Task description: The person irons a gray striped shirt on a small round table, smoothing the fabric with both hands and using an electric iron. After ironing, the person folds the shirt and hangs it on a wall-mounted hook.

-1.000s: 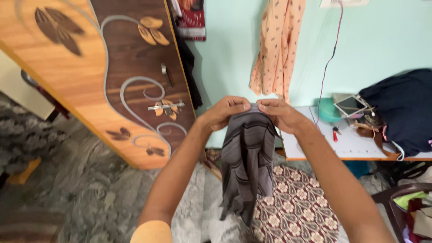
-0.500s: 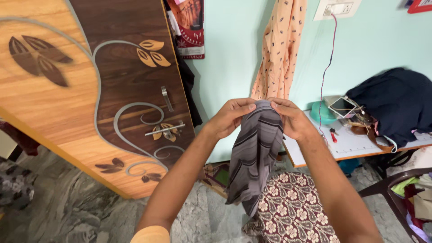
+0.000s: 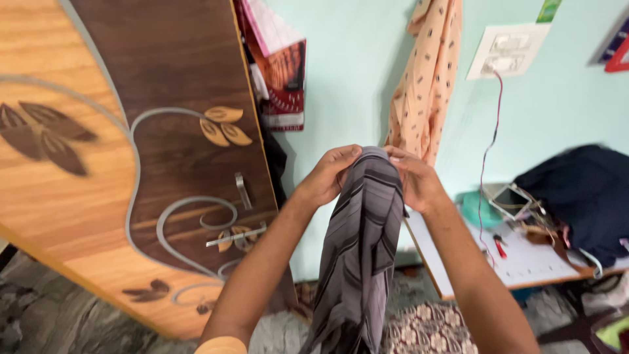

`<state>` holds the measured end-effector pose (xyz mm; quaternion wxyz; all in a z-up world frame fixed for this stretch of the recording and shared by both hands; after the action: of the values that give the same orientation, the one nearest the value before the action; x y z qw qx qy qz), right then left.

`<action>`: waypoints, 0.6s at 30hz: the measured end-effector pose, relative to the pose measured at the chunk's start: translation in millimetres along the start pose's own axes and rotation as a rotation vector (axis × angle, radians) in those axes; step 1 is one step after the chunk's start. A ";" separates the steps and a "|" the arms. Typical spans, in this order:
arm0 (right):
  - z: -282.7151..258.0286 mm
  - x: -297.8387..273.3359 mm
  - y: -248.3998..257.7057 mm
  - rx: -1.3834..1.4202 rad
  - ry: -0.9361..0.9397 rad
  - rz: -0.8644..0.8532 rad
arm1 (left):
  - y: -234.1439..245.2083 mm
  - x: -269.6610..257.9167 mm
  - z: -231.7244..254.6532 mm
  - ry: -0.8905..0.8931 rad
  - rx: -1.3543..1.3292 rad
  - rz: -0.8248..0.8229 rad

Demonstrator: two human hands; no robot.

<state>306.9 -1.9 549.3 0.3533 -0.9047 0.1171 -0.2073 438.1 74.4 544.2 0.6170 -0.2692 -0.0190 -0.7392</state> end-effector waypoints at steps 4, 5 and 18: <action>-21.0 39.2 6.9 0.056 0.070 -0.082 | 17.5 37.0 10.9 0.007 -0.015 0.033; -29.1 49.3 9.8 0.080 0.089 -0.096 | 22.4 44.2 15.9 0.002 0.009 0.022; -97.4 177.7 40.3 0.012 0.267 -0.190 | 85.9 148.3 72.6 -0.183 0.040 0.128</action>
<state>417.2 -152.2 638.3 0.3188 -0.8739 0.0760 -0.3590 530.6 -53.7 642.6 0.6638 -0.3238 -0.0729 -0.6702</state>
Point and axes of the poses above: each hand's wrist, its own x-axis towards the middle knuckle, its own y-axis out of the back of the hand, z = x × y, the point moved 7 cm from there along x, towards the middle knuckle, and after that the axes turned 11 degrees about x, right-handed, at the moved point
